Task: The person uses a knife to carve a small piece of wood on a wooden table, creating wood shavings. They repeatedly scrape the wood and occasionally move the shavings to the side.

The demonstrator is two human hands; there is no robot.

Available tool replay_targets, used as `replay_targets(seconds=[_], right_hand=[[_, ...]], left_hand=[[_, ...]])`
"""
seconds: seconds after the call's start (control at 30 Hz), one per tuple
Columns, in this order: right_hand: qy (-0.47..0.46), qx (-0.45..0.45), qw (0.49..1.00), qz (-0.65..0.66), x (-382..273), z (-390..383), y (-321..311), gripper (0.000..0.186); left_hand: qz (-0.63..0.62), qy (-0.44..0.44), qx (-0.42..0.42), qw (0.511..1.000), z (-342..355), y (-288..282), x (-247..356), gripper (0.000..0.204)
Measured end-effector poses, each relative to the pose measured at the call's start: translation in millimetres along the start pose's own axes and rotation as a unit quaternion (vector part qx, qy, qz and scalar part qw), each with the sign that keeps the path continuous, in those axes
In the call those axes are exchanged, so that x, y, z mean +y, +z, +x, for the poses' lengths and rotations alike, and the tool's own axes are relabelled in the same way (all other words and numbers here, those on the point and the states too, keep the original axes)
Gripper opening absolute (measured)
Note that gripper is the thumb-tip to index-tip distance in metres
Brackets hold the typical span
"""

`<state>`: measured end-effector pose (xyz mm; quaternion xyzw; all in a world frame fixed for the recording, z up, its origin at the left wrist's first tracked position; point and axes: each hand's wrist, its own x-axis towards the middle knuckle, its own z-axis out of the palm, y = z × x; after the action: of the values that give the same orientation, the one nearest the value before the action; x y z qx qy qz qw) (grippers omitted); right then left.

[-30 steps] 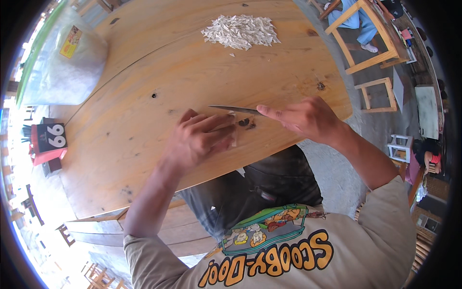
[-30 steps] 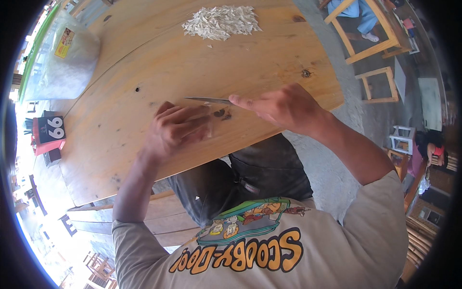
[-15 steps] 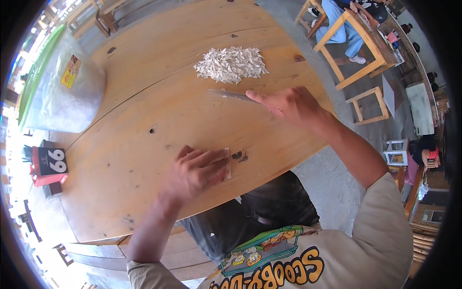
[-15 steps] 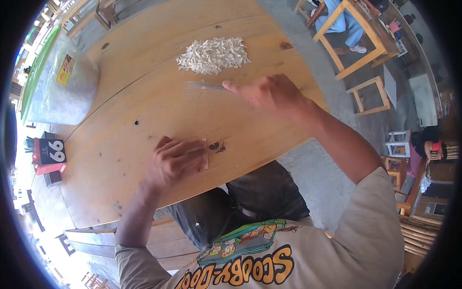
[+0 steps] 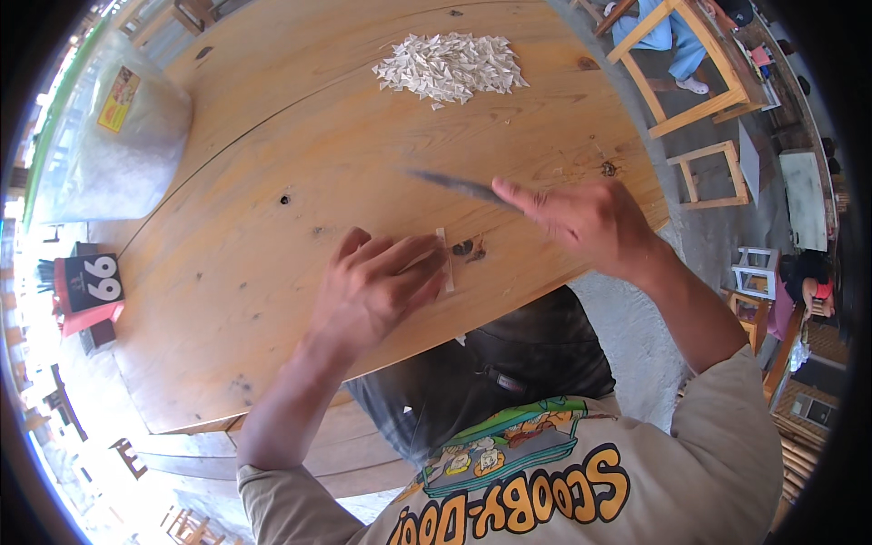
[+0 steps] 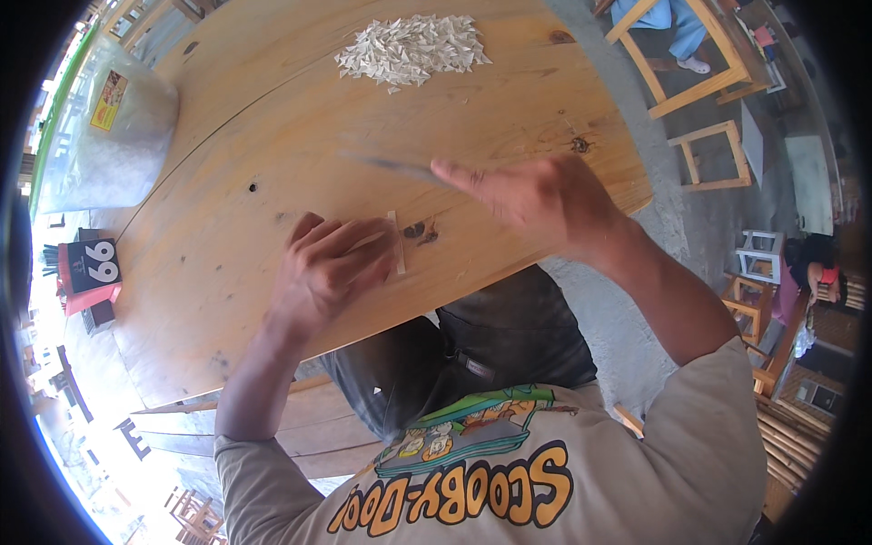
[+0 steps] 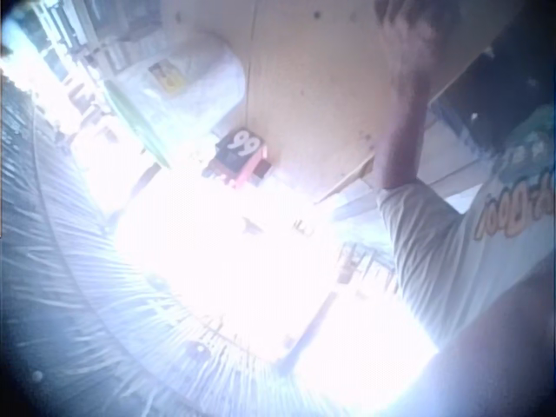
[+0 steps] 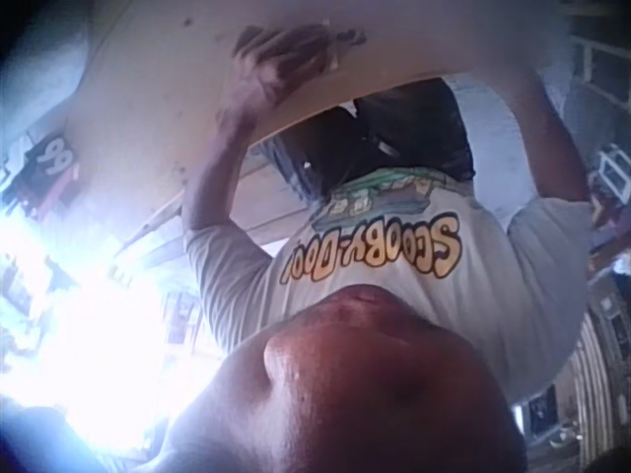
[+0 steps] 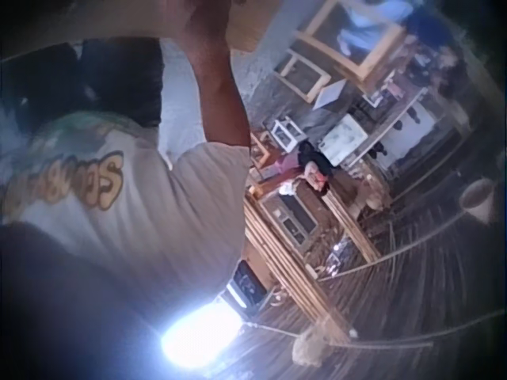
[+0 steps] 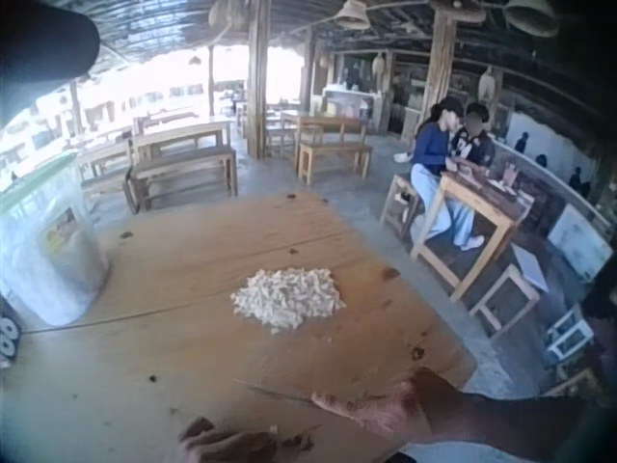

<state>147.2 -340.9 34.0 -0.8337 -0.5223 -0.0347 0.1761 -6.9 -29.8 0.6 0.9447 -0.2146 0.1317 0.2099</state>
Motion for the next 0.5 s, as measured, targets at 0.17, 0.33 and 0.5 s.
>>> replay_targets(seconds=[0.17, 0.33, 0.5], right_hand=[[-0.002, -0.030, 0.999, -0.022, -35.4, -15.7, -2.5, 0.065], [0.038, -0.010, 0.999, 0.020, -52.1, -27.1, 7.1, 0.069], [0.046, -0.002, 0.999, 0.026, -56.8, -34.0, 16.5, 0.071]], left_hand=[[-0.012, 0.004, 0.004, 1.000, -0.9, 1.3, 0.2, 0.019], [-0.021, -0.003, 0.015, 1.000, 3.2, 2.9, 2.9, 0.023], [-0.006, -0.013, -0.009, 1.000, -0.2, 3.8, 4.1, 0.018]])
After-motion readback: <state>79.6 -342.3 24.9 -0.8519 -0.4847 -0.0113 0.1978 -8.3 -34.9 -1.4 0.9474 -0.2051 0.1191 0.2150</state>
